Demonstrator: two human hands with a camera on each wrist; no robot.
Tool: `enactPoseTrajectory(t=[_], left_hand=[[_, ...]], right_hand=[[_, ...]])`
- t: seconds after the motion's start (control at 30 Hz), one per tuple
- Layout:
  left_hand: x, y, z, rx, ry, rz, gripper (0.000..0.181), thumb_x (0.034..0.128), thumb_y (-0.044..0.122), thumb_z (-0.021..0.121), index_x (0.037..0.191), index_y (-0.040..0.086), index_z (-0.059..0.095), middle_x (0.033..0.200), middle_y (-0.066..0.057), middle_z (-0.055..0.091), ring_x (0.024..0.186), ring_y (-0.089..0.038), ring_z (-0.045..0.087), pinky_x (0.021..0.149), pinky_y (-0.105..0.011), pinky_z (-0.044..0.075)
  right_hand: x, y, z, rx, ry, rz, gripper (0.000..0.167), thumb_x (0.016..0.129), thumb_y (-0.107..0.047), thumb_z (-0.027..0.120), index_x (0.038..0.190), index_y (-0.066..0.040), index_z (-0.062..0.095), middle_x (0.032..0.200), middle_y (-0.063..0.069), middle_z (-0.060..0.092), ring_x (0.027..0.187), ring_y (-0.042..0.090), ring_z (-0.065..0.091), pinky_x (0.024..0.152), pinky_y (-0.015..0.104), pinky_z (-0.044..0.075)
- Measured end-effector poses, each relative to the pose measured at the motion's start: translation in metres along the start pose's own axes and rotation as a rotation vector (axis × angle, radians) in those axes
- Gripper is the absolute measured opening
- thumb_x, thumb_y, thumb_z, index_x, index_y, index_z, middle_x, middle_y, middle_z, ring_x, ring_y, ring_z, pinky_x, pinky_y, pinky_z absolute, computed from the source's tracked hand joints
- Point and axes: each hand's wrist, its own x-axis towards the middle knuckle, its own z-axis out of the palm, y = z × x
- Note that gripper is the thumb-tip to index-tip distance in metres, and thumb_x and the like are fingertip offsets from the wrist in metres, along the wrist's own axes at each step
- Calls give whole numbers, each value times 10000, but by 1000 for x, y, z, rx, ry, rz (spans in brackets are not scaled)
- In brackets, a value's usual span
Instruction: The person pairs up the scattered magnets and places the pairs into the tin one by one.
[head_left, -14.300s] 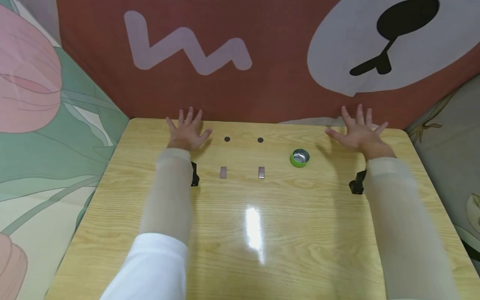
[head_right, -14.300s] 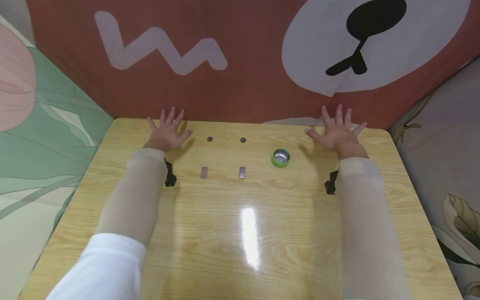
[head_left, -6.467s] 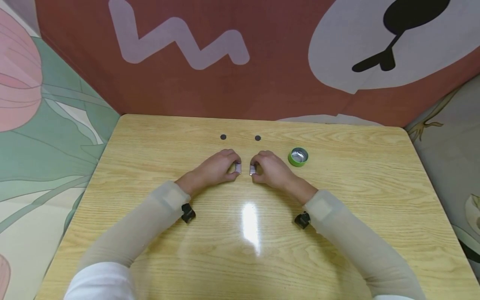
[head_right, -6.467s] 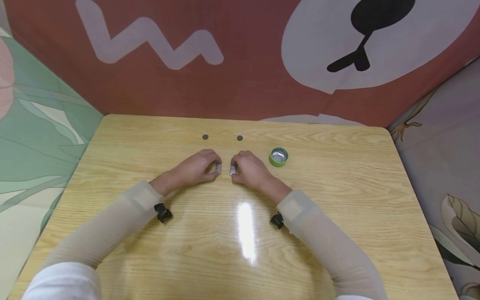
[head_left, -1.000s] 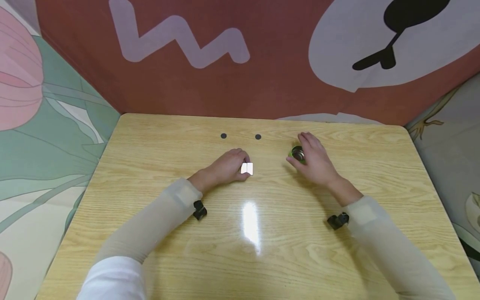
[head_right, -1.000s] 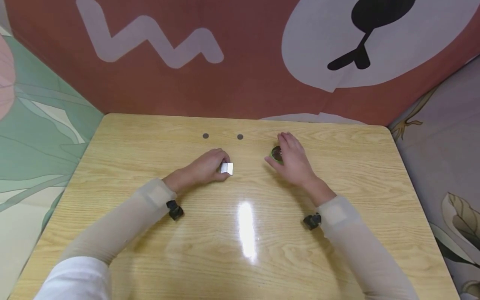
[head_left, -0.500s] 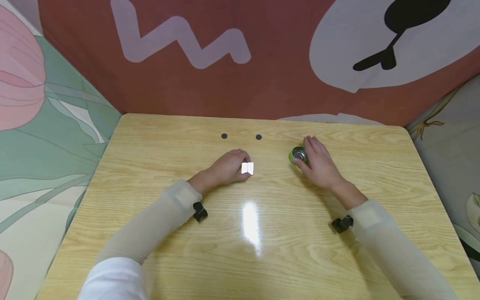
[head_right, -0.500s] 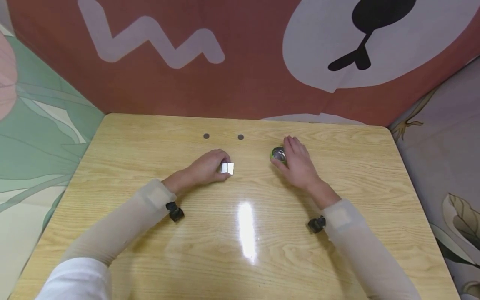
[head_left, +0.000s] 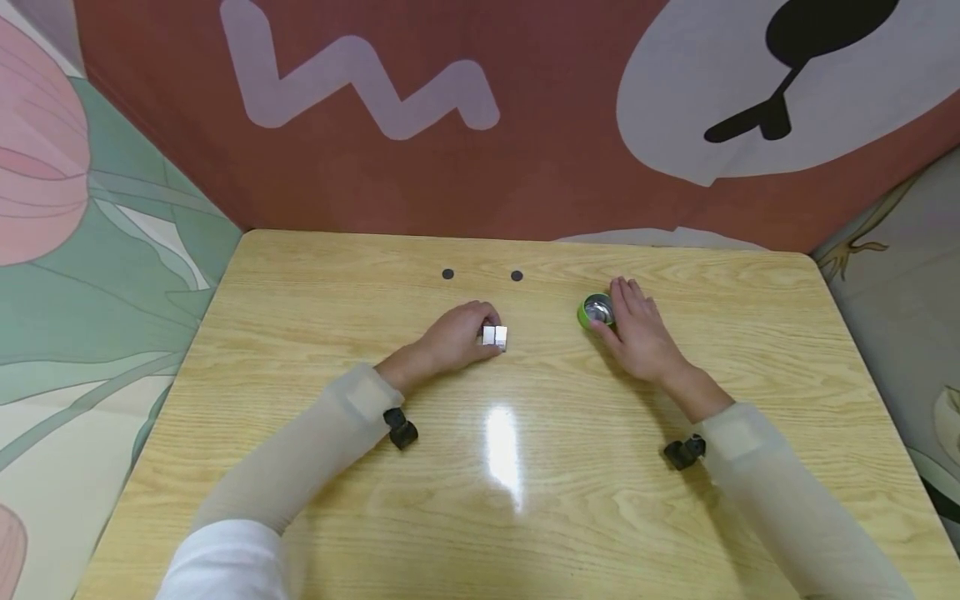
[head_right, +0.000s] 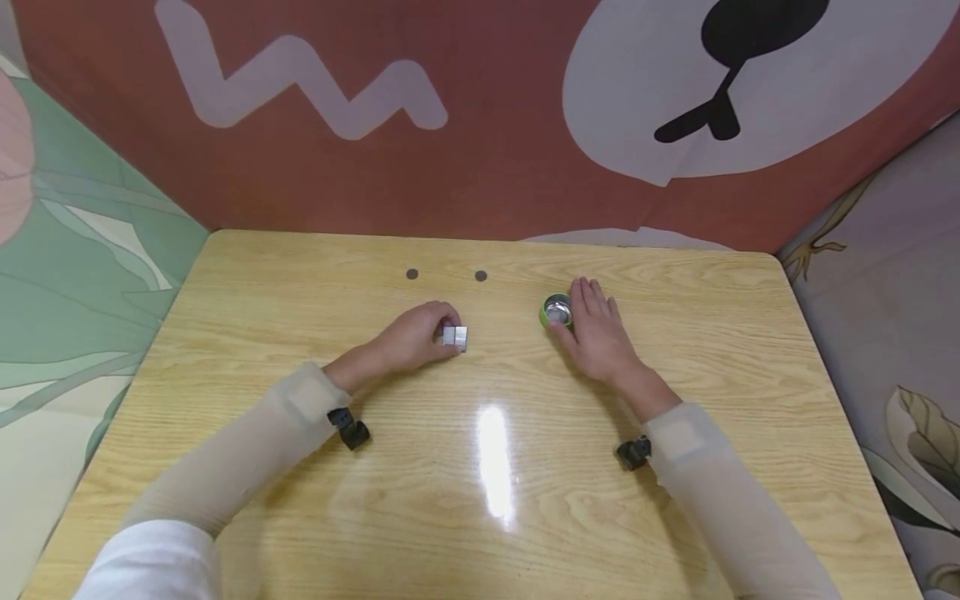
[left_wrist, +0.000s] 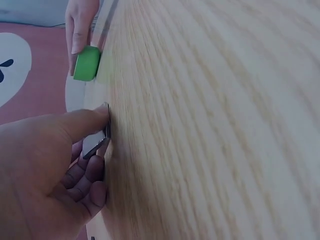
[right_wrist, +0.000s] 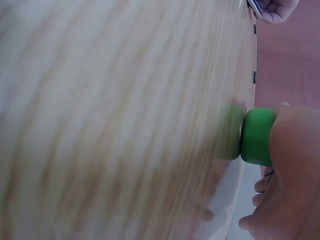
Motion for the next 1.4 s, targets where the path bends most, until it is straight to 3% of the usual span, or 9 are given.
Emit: enactPoseTrajectory(t=[0.17,0.73,1.07,1.4], left_hand=[[-1,3,0,-53,1,-49,338,919,215,786,1178,64,630,1085,-56,614,943,-174,580,837,-323,508],[-1,1,0,-220,13,-72,239,950,114,732,1159,78,623,952,-52,611,835,-175,525,720,-287,445],[0,5,-3,-341,53,-116,158,980,60,672,1132,23,684,1083,-106,671,993,-204,619,865,-322,526],[2,8,-2,-464,94,-191,189,996,113,663,1151,14,706,1091,-112,690,975,-198,634,805,-292,539]], right_hand=[[-1,0,0,-6,-4,6,769,1113,-401,354,1569,120,18,1639,331,20,1532,446,-28,1206,634,35],[1,1,2,-9,11,0,777,1104,-396,405,1570,124,64,1638,327,62,1532,445,-6,1202,641,41],[0,0,0,-2,10,-3,781,1102,-414,399,1571,123,79,1639,324,73,1531,449,2,1200,645,36],[-2,-3,-4,25,0,-1,771,1101,-397,417,1571,119,91,1643,313,82,1532,442,-3,1202,640,22]])
